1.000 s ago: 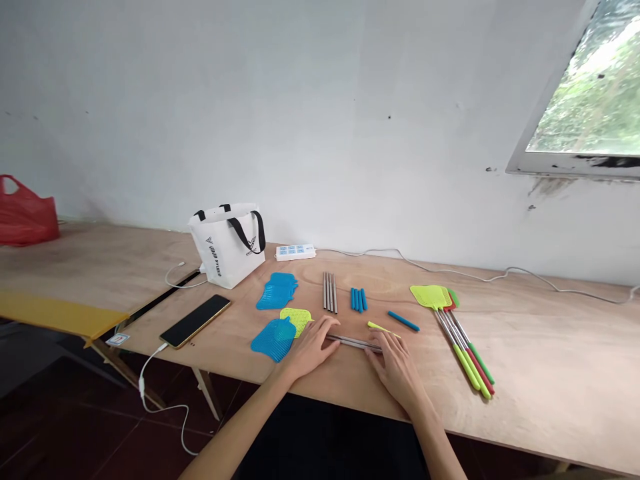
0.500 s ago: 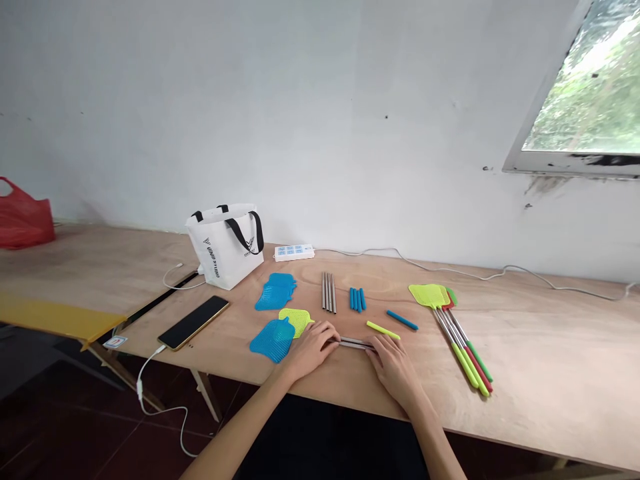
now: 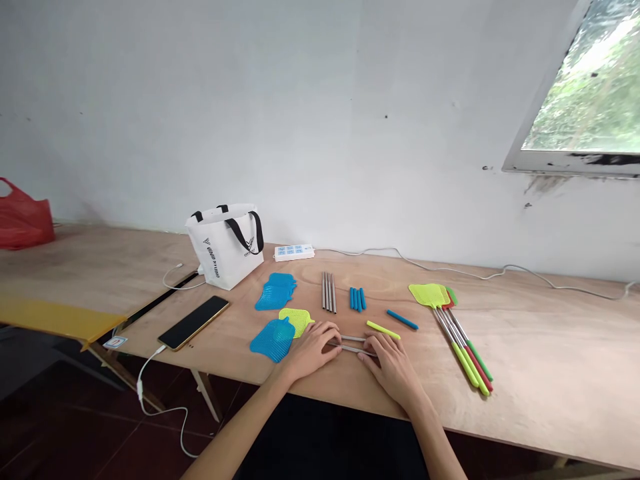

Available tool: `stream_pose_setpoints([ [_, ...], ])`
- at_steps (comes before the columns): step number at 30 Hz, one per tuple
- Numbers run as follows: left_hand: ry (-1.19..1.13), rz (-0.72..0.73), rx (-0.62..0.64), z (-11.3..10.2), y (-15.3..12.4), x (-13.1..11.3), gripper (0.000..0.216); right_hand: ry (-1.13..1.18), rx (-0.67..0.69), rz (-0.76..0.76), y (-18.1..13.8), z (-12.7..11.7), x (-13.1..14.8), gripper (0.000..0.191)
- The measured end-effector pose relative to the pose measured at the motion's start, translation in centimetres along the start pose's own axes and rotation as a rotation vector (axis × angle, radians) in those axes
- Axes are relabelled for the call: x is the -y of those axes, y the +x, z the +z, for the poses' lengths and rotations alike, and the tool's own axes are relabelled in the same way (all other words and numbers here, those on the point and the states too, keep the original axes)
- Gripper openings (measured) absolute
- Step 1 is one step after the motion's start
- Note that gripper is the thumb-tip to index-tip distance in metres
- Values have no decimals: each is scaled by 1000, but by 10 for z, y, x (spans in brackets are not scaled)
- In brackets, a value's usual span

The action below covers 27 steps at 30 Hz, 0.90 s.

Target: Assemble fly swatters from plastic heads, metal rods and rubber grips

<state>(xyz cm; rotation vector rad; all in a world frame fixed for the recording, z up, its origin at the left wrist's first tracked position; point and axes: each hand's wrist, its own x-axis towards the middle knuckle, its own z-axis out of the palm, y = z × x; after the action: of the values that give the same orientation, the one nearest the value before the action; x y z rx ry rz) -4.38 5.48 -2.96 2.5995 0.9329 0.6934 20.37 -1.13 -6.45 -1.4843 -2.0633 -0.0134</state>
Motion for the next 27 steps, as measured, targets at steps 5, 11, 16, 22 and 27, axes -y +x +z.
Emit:
stream_pose_setpoints([
  [5,7,-4,-3,2,1,2,8,18,17,-6,1,2,-2,22],
  [11,-25,-3,-8,2,2,2,10,71,-17,1,0,3,-5,21],
  [16,-1,-20,-16,2,2,3,17,-8,-107,-2,1,1,-8,27],
  [22,-12,24,-24,-2,-1,1,34,-212,-204,299,-6,1,-40,48],
  [27,-37,71,15,-2,-2,0,22,-265,-42,408,-14,2,-67,64],
])
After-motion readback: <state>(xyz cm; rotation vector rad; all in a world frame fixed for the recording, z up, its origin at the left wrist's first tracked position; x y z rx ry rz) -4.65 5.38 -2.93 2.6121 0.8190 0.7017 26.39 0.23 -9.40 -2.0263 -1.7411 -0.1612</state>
